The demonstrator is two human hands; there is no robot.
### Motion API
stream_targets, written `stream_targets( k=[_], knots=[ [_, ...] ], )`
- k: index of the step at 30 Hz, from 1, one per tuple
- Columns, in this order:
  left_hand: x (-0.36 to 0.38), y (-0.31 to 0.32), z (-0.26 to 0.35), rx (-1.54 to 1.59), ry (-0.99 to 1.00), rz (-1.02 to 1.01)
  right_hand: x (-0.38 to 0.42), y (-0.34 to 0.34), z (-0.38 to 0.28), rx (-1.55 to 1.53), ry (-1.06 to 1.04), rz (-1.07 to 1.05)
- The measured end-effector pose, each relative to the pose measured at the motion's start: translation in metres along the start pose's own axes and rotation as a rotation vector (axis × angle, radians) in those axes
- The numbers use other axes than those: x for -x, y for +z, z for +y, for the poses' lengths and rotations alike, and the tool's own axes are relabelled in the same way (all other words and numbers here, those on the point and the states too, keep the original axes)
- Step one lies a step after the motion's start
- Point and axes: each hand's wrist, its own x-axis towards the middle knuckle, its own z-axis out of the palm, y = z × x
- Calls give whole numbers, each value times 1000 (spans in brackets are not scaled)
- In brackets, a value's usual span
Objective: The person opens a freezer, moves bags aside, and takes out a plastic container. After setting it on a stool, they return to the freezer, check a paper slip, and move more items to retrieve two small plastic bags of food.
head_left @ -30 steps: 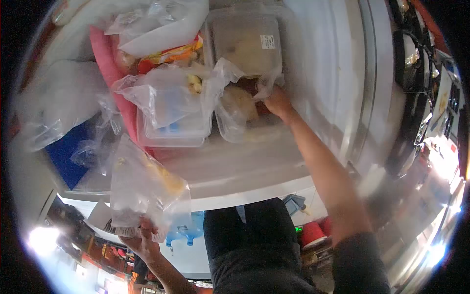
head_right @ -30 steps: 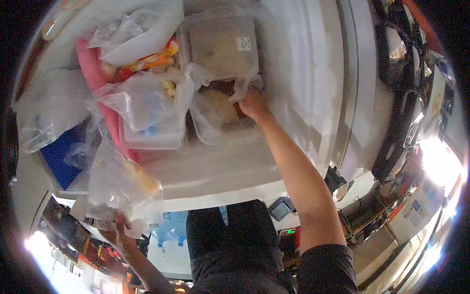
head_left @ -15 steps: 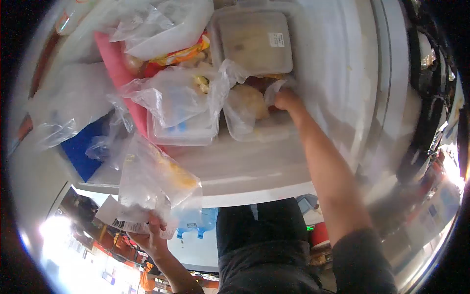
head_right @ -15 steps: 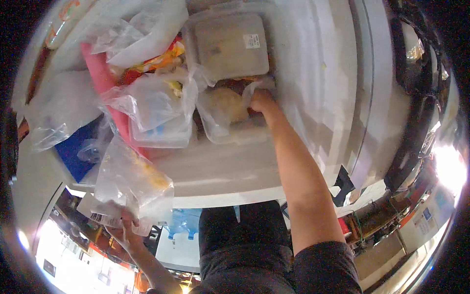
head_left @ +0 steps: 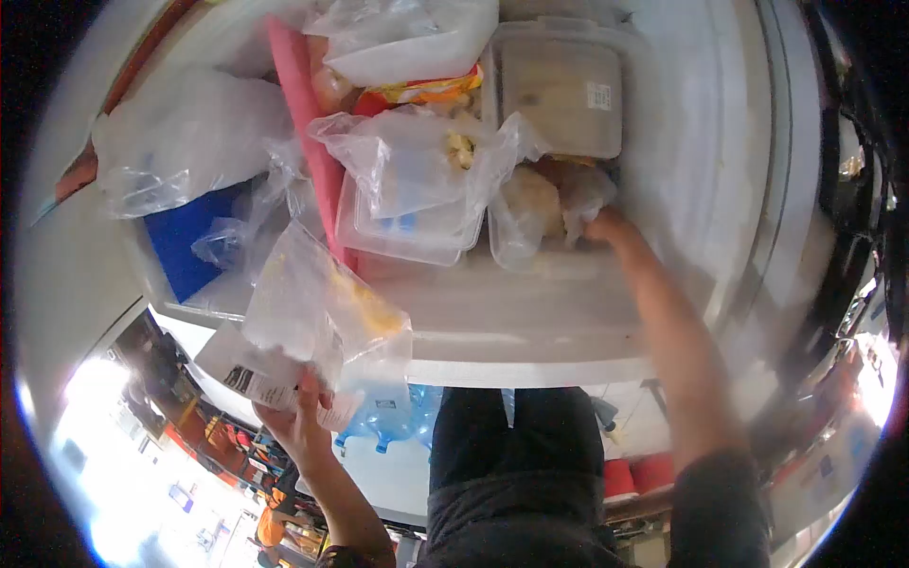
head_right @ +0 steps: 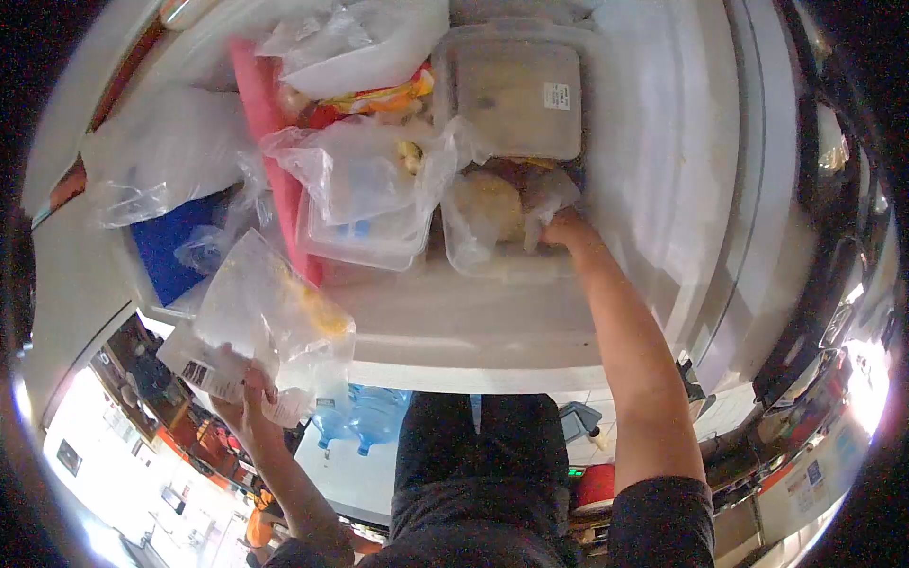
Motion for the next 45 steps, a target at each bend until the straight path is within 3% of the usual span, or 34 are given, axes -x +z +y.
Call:
stream_targets(
  k=[2,6,8,9,11,12,14,18,20,21,23,26,30,32,36,38,42,44,45],
  knots=[
    [-3,-3,-3,36,22,-27,6,-1,6,65,-115,-14],
    [0,1,0,50,-29,23,-34,45,44,240,-30,70],
    [0,1,-1,186,32,-31,0,23,28,133,-358,110],
    [1,-2,-3,190,29,-27,7,24,30,140,-358,108],
    [2,-8,-10,107,-9,-46,21,24,39,-114,-542,397],
    [3,-8,-11,111,-13,-43,27,23,42,-108,-542,394],
    [3,-5,-11,103,-22,-1,35,20,47,250,-544,542],
    [1,-3,-16,103,10,-9,23,24,59,114,-349,581],
    [-1,-12,-21,128,45,-76,74,-17,-4,152,-214,261],
    [-3,-14,-19,119,51,-69,75,-16,-7,147,-225,260],
    [-3,-12,-16,117,6,-50,77,-19,-4,-146,-248,251],
    [-5,-9,-10,127,-6,-14,87,-9,5,12,-115,397],
    [-12,-13,-11,165,-13,-39,93,-15,15,82,-71,412],
    [-11,-14,-13,166,-33,-56,117,-28,-1,-134,-4,508],
    [-12,-21,-18,184,-39,-72,116,-32,15,-116,-77,571],
    [-11,-24,-20,197,-49,-68,107,-28,26,-610,-89,477],
    [-11,-27,-28,411,-32,31,128,-40,-3,-526,-134,440],
    [-14,-37,-33,461,-55,64,114,-31,7,-1002,-63,348],
    [-15,-39,-36,472,-56,56,118,-39,2,-997,-61,361]
  ],
)
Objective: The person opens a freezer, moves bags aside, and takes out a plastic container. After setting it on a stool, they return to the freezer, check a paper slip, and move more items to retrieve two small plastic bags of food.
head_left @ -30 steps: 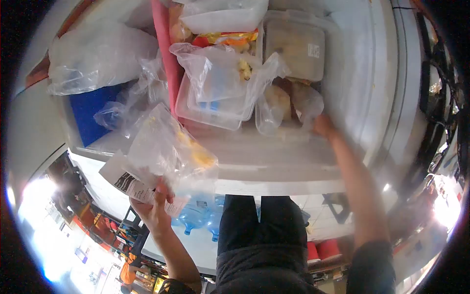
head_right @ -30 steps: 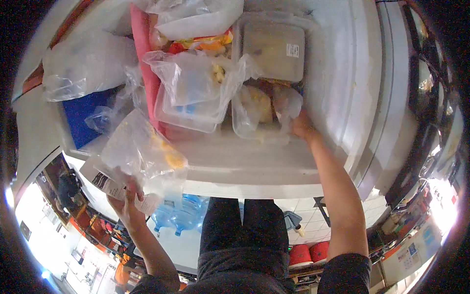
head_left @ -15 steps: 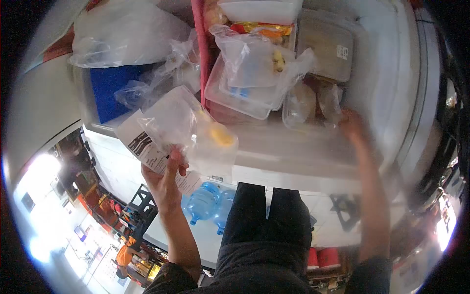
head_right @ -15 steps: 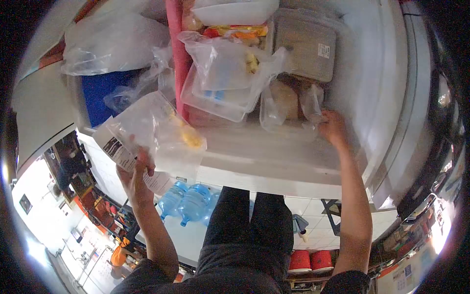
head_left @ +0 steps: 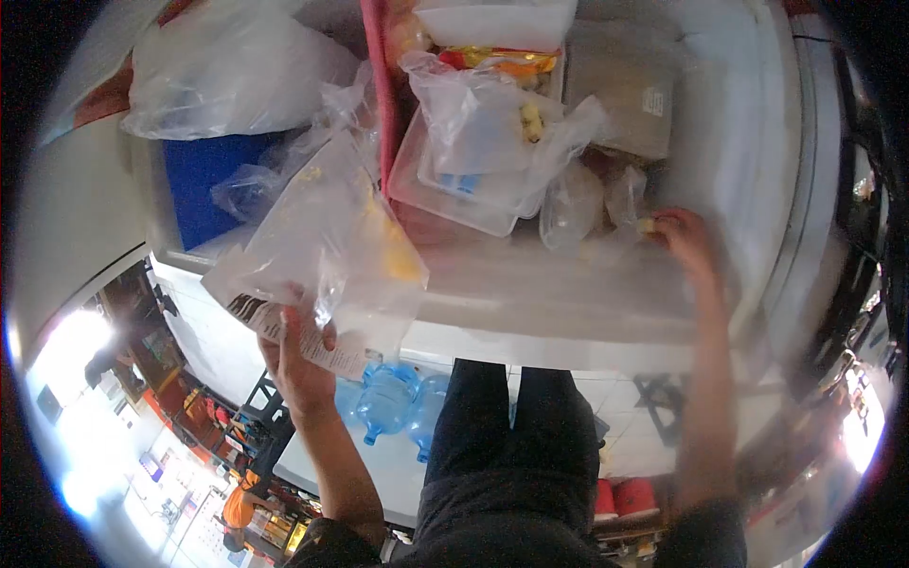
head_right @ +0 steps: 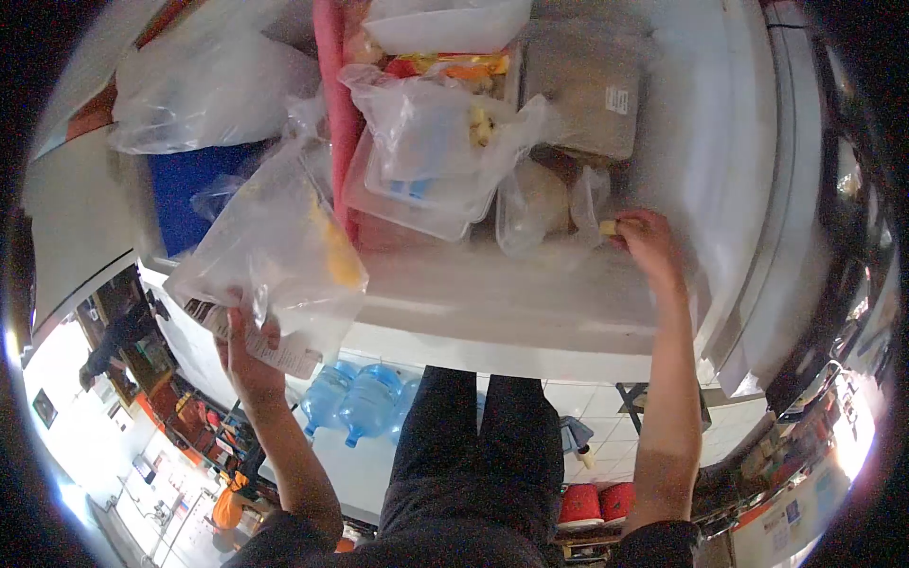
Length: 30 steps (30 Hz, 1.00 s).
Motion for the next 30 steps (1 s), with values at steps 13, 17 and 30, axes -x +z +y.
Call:
stream_targets(
  k=[13,17,30],
  knots=[
    [-1,2,-7,-156,39,41,40,177,-127,438,-865,-57],
    [-1,2,-6,-155,38,23,38,203,-93,666,-1046,18],
    [-5,-8,-12,-204,88,73,-78,40,35,1211,-474,-8]
  ],
)
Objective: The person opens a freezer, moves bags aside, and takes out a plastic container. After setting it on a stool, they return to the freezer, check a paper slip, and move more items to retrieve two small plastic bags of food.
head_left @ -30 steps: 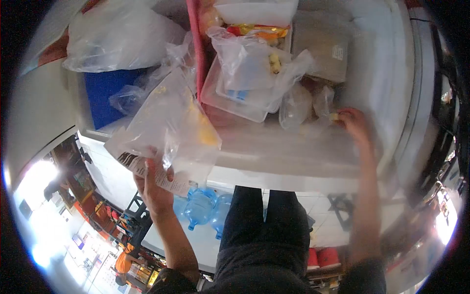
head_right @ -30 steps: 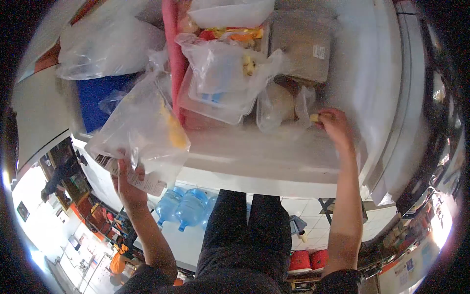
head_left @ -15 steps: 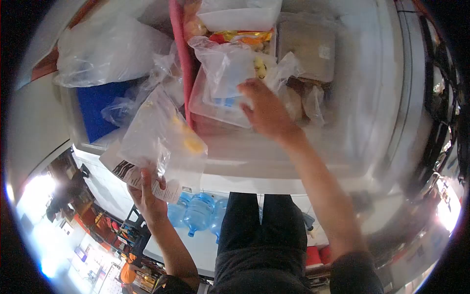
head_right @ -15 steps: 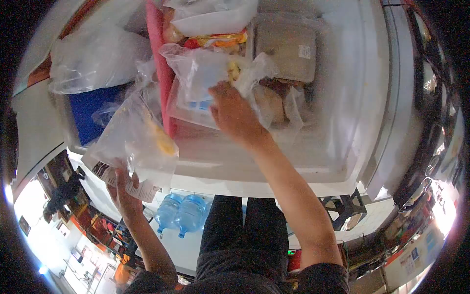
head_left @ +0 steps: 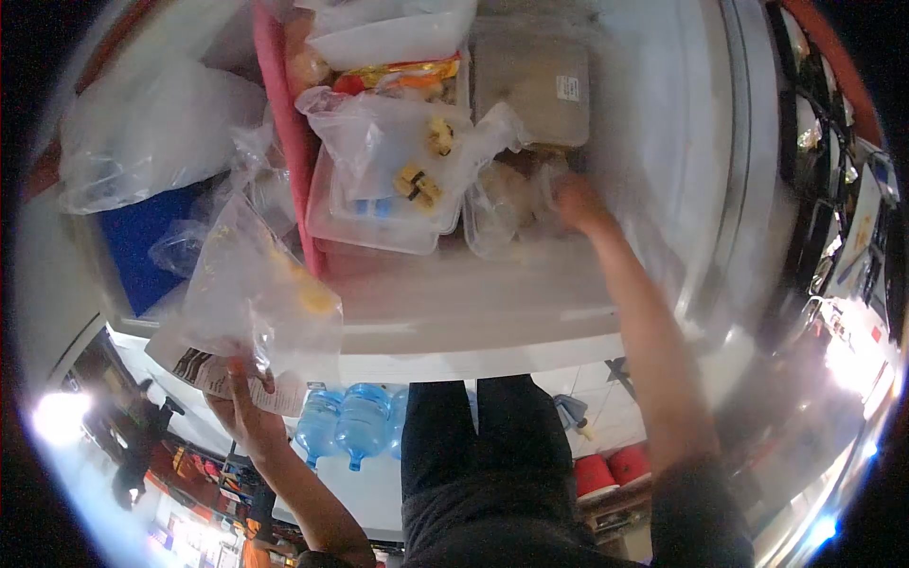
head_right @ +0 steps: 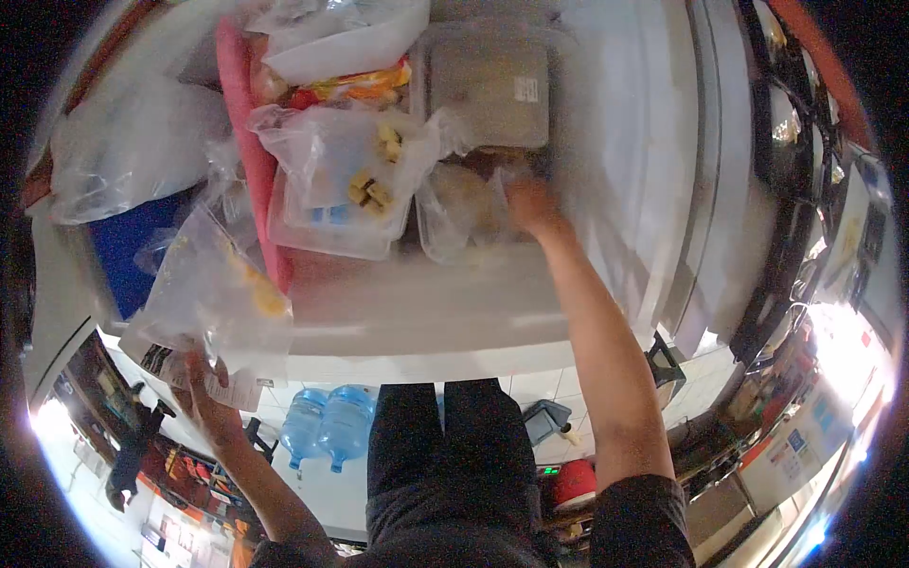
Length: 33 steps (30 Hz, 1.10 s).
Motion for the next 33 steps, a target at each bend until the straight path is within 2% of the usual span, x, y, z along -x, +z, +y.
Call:
stream_targets(
  k=[1,2,4,5,7,8,10,11,13,14,16,18,19,22,23,25,26,28,30,32,33],
  knots=[
    [0,-1,0,-5,-5,-8,-7,21,7,-7,-80,57],
    [1,-1,2,-14,-13,-12,-9,24,5,-12,-71,56],
    [-1,1,4,-27,-11,-36,-18,27,-7,-484,197,439],
    [-1,-1,5,-29,-9,-72,-19,25,-10,-492,208,444],
    [-2,0,6,-42,11,-105,-20,23,-13,-533,375,295],
    [1,0,7,-48,12,-107,-14,24,-15,-538,378,293],
    [2,2,4,-47,-9,-63,-3,18,-15,-493,-17,549],
    [2,4,5,-36,-7,-66,1,10,-11,-484,-18,556],
    [4,2,3,-102,16,-57,13,-34,-19,-674,310,-240],
    [4,-4,2,-87,1,-71,14,-21,-11,-659,330,-233],
    [-1,-9,0,-205,53,-114,16,28,28,-311,42,-78],
    [5,0,1,-186,12,-24,15,45,41,28,-77,35],
    [-3,-16,-10,-171,28,-67,14,60,48,57,-48,36],
    [5,6,0,-169,23,37,-4,107,47,333,-42,290],
    [5,6,0,-160,16,26,-9,85,25,344,-31,289],
    [7,7,1,-162,10,94,-10,17,-27,-11,492,-80],
    [5,4,0,-149,4,78,-12,19,-26,-1,510,-73],
    [-4,-13,2,-350,-100,-3,-13,27,-26,-101,533,175],
    [-10,-25,-6,-328,-77,-28,-22,33,-20,-118,513,110],
    [-20,-44,-14,-146,-153,-264,-13,31,-6,-114,496,26],
    [-1,-15,-8,-220,-142,33,-12,29,-6,-71,475,-23]
  ],
)
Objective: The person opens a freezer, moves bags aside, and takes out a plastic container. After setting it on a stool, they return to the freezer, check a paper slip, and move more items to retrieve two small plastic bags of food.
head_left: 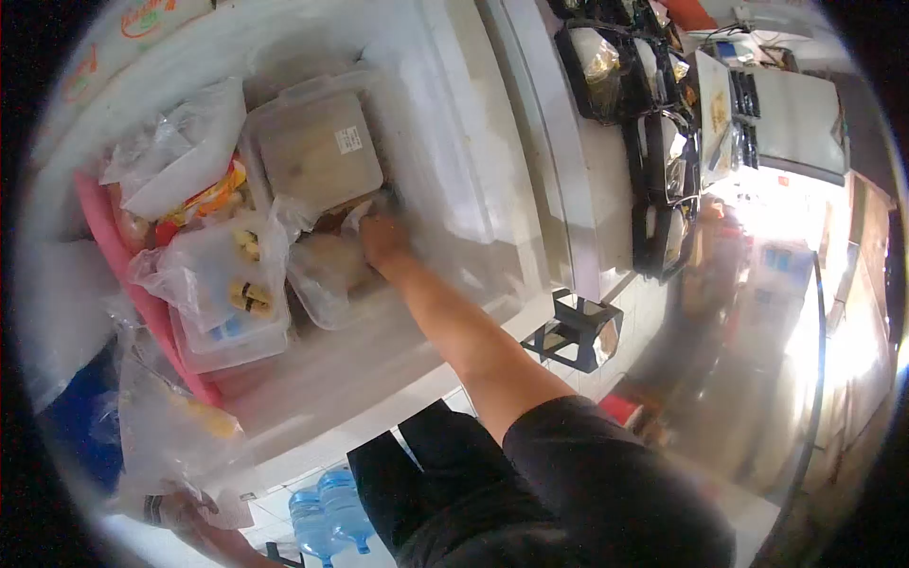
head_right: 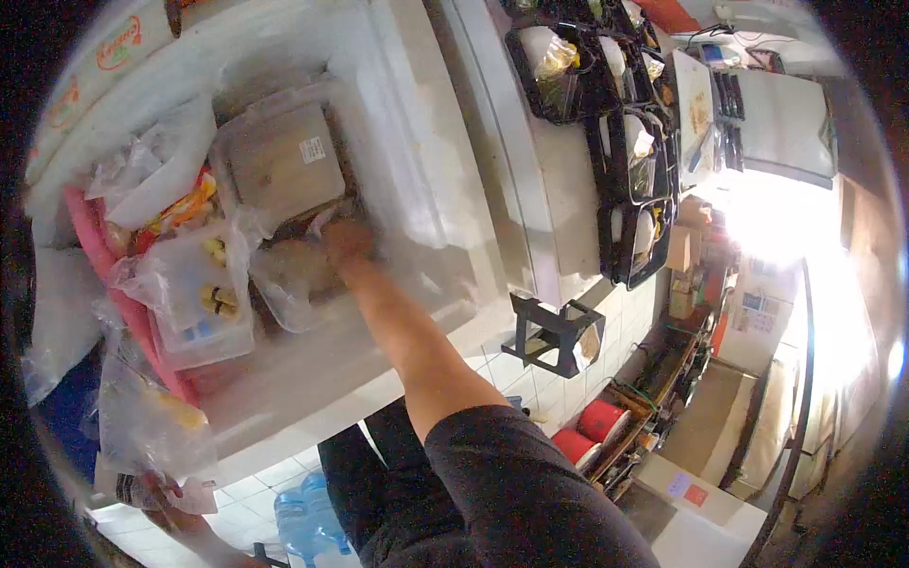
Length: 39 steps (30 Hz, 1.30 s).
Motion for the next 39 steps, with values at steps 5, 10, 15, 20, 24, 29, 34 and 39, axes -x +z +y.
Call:
stream_targets(
  k=[5,10,15,20,24,29,34,39],
  knots=[
    [19,38,33,-133,144,144,-13,13,-3,-63,0,104],
    [7,-1,14,15,283,-85,-23,32,2,-115,77,204],
    [15,13,30,88,175,-97,0,2,41,-310,-167,352],
    [3,4,6,135,131,-24,61,-67,43,-761,240,165],
    [-3,5,26,122,122,-80,106,-101,54,-589,151,211],
    [-12,15,40,117,178,-61,151,-179,-33,-479,-12,33],
    [-18,25,49,113,182,-135,146,-160,-113,-645,-275,-57],
    [-13,44,57,102,220,-88,89,-92,-115,-651,-323,-221]
  ],
)
